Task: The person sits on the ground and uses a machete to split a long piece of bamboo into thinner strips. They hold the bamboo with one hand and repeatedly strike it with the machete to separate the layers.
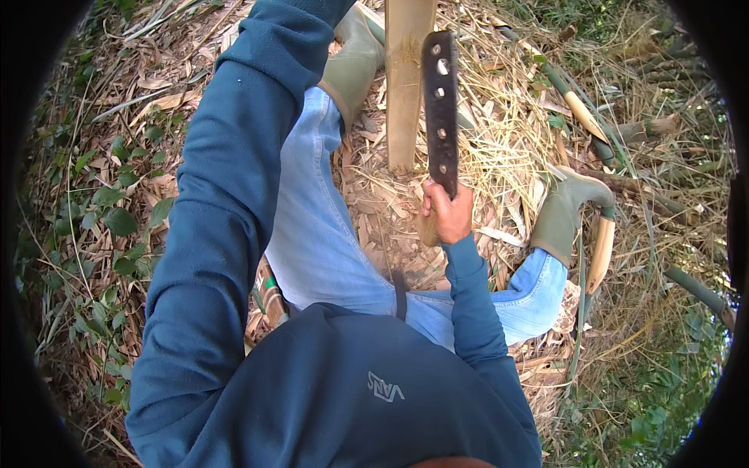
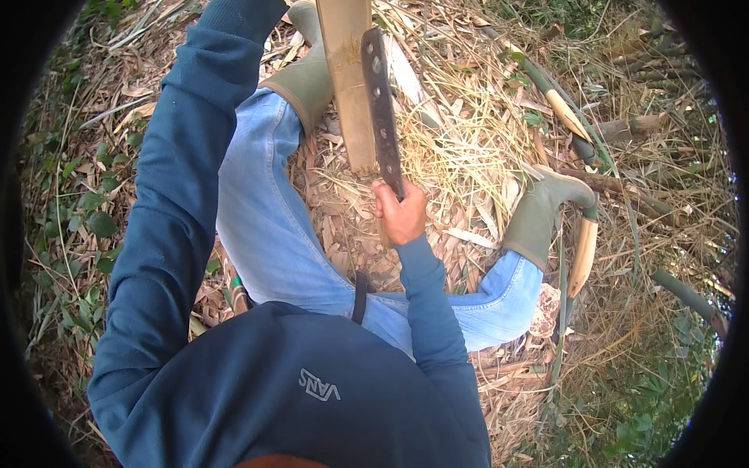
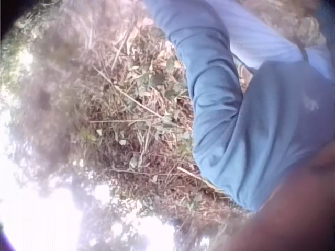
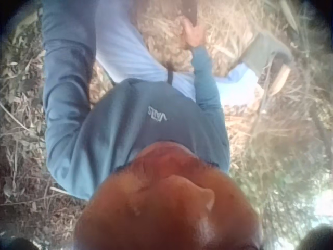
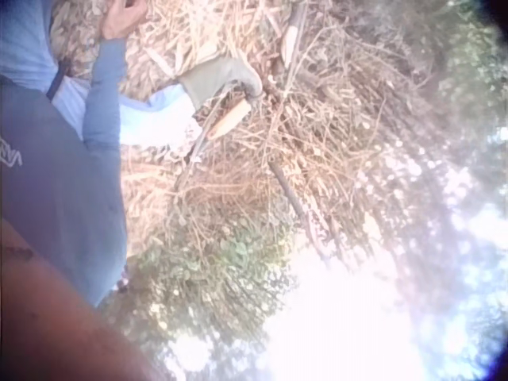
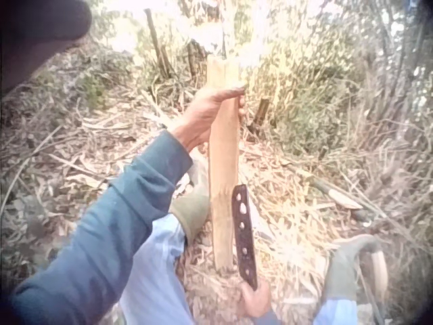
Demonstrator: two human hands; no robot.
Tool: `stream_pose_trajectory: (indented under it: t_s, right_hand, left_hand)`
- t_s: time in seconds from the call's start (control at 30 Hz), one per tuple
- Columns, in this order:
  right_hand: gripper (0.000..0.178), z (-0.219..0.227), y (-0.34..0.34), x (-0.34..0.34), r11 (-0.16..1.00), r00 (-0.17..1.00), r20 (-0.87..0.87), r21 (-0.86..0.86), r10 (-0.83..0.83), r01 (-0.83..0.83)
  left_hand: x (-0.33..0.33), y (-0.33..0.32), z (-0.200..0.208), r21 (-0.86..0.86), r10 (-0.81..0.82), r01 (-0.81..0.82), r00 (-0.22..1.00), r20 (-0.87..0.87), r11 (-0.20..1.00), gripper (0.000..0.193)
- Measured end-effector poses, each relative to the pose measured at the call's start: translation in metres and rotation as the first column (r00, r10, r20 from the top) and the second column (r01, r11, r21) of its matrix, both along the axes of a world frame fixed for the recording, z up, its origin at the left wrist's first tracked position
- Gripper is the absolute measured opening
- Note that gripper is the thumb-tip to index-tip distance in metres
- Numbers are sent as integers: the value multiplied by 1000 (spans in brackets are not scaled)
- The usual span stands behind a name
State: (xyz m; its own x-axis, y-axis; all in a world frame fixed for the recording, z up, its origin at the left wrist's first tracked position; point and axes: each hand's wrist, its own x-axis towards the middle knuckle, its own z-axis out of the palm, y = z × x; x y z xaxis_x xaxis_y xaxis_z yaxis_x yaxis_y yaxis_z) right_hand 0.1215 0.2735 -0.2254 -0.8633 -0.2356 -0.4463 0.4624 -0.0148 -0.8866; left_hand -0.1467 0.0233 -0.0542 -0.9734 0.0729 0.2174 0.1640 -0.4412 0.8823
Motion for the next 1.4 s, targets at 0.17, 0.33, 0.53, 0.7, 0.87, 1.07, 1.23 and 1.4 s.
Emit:
stream_pose_trajectory:
  t_s: [0.17,0.33,0.53,0.7,0.87,1.07,1.23,1.4]
  right_hand:
    - [20,10,6,-15,994,997,-38,-96,-62,58]
    - [23,9,24,-19,994,996,50,75,73,-76]
    - [20,8,19,-22,1000,999,26,-10,19,-19]
    - [21,14,23,-9,1000,1000,-2,0,2,-2]
    - [21,0,23,-29,996,993,89,42,71,-75]
    - [21,23,24,-21,993,993,-104,-112,-54,42]
    - [19,-6,38,-37,984,986,108,107,131,-142]
    - [20,15,27,-29,996,999,-53,-91,-13,8]
  left_hand:
    - [0,10,0,22,-43,44,998,-34,999,19]
    - [-3,4,-2,-27,8,-9,999,-37,1000,19]
    - [8,12,8,-28,-59,61,996,66,998,17]
    - [1,4,5,-34,-56,55,998,-30,998,17]
    - [4,14,5,-37,-70,68,996,-63,997,17]
    - [3,8,5,24,-146,146,989,-27,989,18]
    - [2,12,4,-35,-34,33,999,-21,999,18]
    - [2,5,3,19,-134,134,991,-26,991,17]
